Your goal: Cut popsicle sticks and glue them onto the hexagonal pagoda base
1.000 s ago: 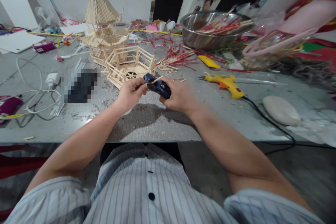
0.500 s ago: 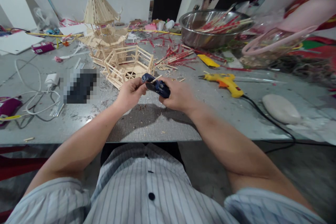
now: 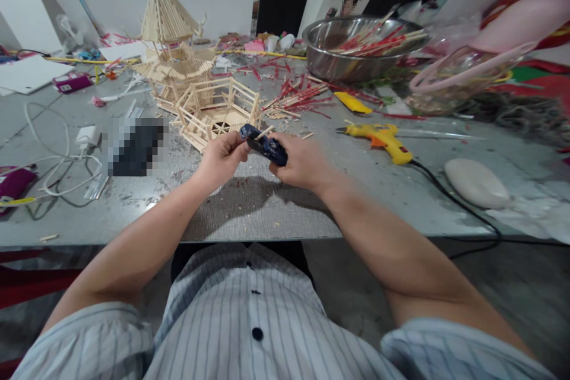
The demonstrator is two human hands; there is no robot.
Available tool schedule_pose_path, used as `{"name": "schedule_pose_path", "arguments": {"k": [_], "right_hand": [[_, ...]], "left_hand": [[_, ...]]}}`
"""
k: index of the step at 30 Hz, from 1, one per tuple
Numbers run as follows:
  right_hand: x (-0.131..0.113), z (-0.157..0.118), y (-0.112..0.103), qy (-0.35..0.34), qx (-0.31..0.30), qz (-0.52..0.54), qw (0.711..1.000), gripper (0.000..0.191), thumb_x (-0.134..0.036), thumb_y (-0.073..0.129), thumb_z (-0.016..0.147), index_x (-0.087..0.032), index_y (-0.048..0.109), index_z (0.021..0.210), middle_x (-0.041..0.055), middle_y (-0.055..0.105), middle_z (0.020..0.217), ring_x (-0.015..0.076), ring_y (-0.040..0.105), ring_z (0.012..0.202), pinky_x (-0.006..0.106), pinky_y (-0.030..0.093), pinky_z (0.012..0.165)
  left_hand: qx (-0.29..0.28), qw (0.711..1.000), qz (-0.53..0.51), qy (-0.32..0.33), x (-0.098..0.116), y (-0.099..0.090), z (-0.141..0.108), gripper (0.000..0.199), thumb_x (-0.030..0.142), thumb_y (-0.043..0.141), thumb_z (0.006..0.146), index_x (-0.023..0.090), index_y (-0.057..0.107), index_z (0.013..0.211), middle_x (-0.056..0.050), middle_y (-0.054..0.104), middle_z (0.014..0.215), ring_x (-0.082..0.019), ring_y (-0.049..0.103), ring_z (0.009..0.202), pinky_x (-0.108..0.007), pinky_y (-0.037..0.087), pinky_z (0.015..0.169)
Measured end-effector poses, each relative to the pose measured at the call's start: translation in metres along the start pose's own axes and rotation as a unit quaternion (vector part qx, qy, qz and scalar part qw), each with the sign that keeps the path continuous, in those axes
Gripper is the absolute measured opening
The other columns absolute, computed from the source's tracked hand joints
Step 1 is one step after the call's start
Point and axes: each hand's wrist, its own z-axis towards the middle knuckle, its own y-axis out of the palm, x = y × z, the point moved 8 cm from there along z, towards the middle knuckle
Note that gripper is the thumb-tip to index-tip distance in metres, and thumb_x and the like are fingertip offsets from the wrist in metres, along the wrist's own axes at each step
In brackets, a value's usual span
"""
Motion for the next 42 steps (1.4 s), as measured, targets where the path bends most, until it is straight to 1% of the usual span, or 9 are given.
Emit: {"name": "schedule_pose_path", "arguments": {"k": [4,11,17,21,26,29,34,38,42], "right_hand": [[-0.002,0.000,-0.001,0.006,-0.002,-0.010,1.000,0.052,-0.025,0.053,0.070,-0.016,0.057,0.121,0.0129,0.070,0.106,0.0304,0.065,0.094,0.038,0.046,0.074],[-0.004,-0.001,-0.003,0.017,-0.004,0.003,1.000,0.049,-0.019,0.051,0.071,-0.017,0.056,0.120,0.0127,0.069,0.107,0.0301,0.063,0.098,0.038,0.045,0.078],[-0.003,-0.001,-0.002,0.042,-0.004,-0.011,0.999,0.047,-0.022,0.051,0.073,-0.015,0.057,0.119,0.0137,0.069,0.100,0.0305,0.064,0.093,0.037,0.045,0.075],[0.000,-0.001,0.000,0.046,0.004,-0.007,0.999,0.047,-0.026,0.052,0.074,-0.013,0.058,0.118,0.0150,0.070,0.101,0.0315,0.064,0.093,0.038,0.045,0.074],[0.003,-0.001,0.000,0.051,0.021,-0.012,0.998,0.041,-0.030,0.053,0.073,-0.015,0.060,0.111,0.0146,0.071,0.095,0.0298,0.065,0.086,0.037,0.044,0.071],[0.004,-0.002,0.001,0.058,0.017,-0.024,0.998,0.038,-0.031,0.053,0.074,-0.016,0.060,0.108,0.0142,0.071,0.093,0.0291,0.065,0.083,0.036,0.044,0.069],[0.002,-0.002,0.000,0.061,0.015,-0.030,0.998,0.033,-0.031,0.053,0.075,-0.017,0.061,0.103,0.0130,0.070,0.088,0.0275,0.065,0.080,0.035,0.043,0.068],[0.003,-0.001,0.000,0.072,0.005,-0.030,0.997,0.032,-0.030,0.053,0.075,-0.017,0.061,0.103,0.0136,0.070,0.088,0.0290,0.065,0.081,0.037,0.045,0.068],[0.004,0.001,0.001,0.064,0.007,-0.004,0.998,0.041,-0.030,0.055,0.072,-0.016,0.060,0.111,0.0145,0.070,0.098,0.0316,0.065,0.090,0.040,0.046,0.073]], "left_hand": [[0.000,1.000,-0.012,0.003,0.001,0.000,0.000,0.025,0.026,0.061,0.087,0.018,0.050,0.065,0.002,0.049,0.055,-0.009,0.042,0.051,-0.022,0.032,0.049],[0.007,0.999,-0.035,0.000,0.000,0.001,0.001,0.030,0.030,0.068,0.083,0.018,0.047,0.066,0.004,0.045,0.057,-0.008,0.039,0.051,-0.022,0.031,0.048],[0.033,0.999,-0.023,0.002,-0.004,0.000,0.000,0.037,0.037,0.074,0.082,0.019,0.045,0.066,0.004,0.042,0.057,-0.009,0.041,0.053,-0.022,0.034,0.048],[0.017,1.000,-0.023,-0.002,-0.006,0.001,0.000,0.040,0.041,0.072,0.082,0.019,0.042,0.065,0.004,0.041,0.057,-0.008,0.037,0.051,-0.022,0.031,0.047],[0.014,1.000,-0.018,0.004,-0.004,0.002,0.000,0.038,0.040,0.069,0.082,0.019,0.043,0.065,0.004,0.042,0.056,-0.008,0.037,0.051,-0.023,0.029,0.047],[0.007,0.999,-0.036,0.009,-0.002,0.004,0.000,0.035,0.041,0.068,0.082,0.019,0.045,0.067,0.004,0.043,0.056,-0.008,0.036,0.050,-0.023,0.029,0.047],[0.011,1.000,-0.022,0.012,-0.002,0.004,0.000,0.032,0.038,0.066,0.082,0.019,0.046,0.066,0.003,0.045,0.055,-0.009,0.039,0.051,-0.022,0.030,0.048],[0.015,1.000,-0.004,0.006,-0.003,0.003,-0.001,0.031,0.040,0.065,0.083,0.018,0.050,0.067,0.003,0.047,0.055,-0.009,0.040,0.051,-0.023,0.030,0.048],[0.027,0.999,0.029,0.031,0.004,0.001,-0.002,0.038,0.045,0.061,0.085,0.018,0.048,0.061,0.003,0.043,0.053,-0.009,0.037,0.050,-0.023,0.028,0.048]]}}
